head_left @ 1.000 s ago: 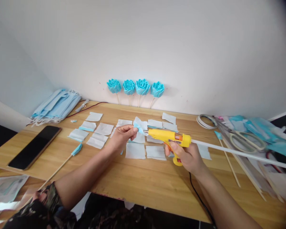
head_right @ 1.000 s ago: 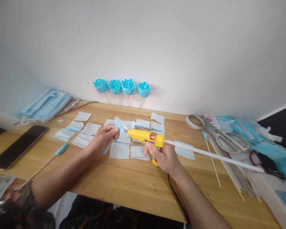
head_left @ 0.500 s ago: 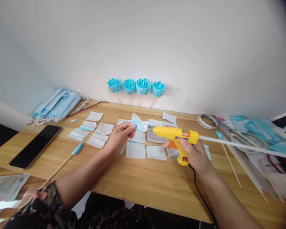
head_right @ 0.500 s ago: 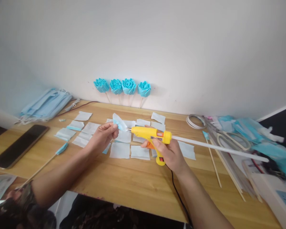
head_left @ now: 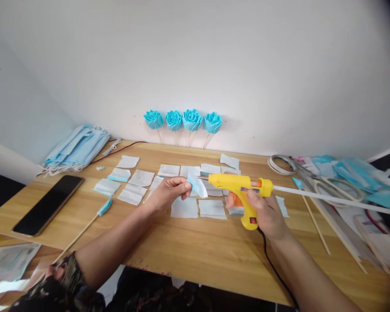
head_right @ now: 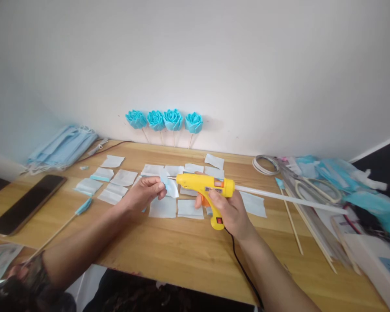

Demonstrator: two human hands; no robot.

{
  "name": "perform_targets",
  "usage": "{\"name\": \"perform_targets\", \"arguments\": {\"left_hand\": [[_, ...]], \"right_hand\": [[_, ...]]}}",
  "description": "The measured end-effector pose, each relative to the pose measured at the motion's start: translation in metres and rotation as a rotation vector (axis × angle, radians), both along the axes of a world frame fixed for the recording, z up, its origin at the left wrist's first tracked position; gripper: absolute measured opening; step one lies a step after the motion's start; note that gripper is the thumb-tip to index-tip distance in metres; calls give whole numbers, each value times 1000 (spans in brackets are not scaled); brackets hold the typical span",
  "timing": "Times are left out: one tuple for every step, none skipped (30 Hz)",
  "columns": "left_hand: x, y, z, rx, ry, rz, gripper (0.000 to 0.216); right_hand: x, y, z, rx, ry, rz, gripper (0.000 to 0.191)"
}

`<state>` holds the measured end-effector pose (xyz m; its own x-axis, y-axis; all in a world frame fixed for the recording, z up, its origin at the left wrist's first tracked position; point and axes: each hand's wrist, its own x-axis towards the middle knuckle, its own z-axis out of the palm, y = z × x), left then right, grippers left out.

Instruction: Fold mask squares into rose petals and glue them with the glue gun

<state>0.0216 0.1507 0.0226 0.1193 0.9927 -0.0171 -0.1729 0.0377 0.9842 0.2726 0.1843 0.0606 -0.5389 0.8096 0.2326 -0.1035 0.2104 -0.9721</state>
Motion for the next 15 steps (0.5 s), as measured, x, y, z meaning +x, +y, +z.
{"name": "perform_targets", "arguments": {"left_hand": [[0, 0, 0, -1, 3, -3, 44], [1, 0, 1, -1, 5, -6, 44], [1, 0, 1, 1, 6, -10, 44], [1, -1, 1, 2, 8, -16, 44], [1, -1, 2, 3, 9, -22, 44], [1, -1, 2, 2, 10, -28, 45], [1, -1, 2, 2, 12, -33, 45], [1, -1, 1, 0, 14, -37, 45], [1, -1, 2, -3, 17, -40, 45], [1, -2, 2, -6, 20, -40, 45], [1, -2, 2, -8, 22, -42, 45], [1, -2, 2, -11, 23, -42, 45], [1, -2, 3, -14, 24, -41, 45], [1, -2, 3, -17, 24, -39, 46], [1, -2, 3, -18, 24, -39, 46]], "right_hand": [[0, 0, -1, 11, -7, 11, 37], [0, -1, -1, 23, -16, 19, 36], [0, -1, -2, 36, -26, 20, 35], [0, -2, -2, 50, -35, 15, 36], [0, -2, -2, 61, -43, 7, 36], [0, -2, -3, 70, -52, -4, 37], [0, -2, -3, 76, -61, -11, 38], [0, -2, -4, 79, -72, -15, 40], [1, -2, -5, 79, -84, -18, 42], [1, -1, -7, 78, -96, -18, 44], [2, -1, -8, 77, -110, -20, 45], [3, -1, -9, 80, -123, -23, 47], [3, 0, -10, 84, -132, -28, 48], [4, 0, -11, 90, -139, -34, 48], [4, 0, -11, 96, -145, -37, 49]]}}
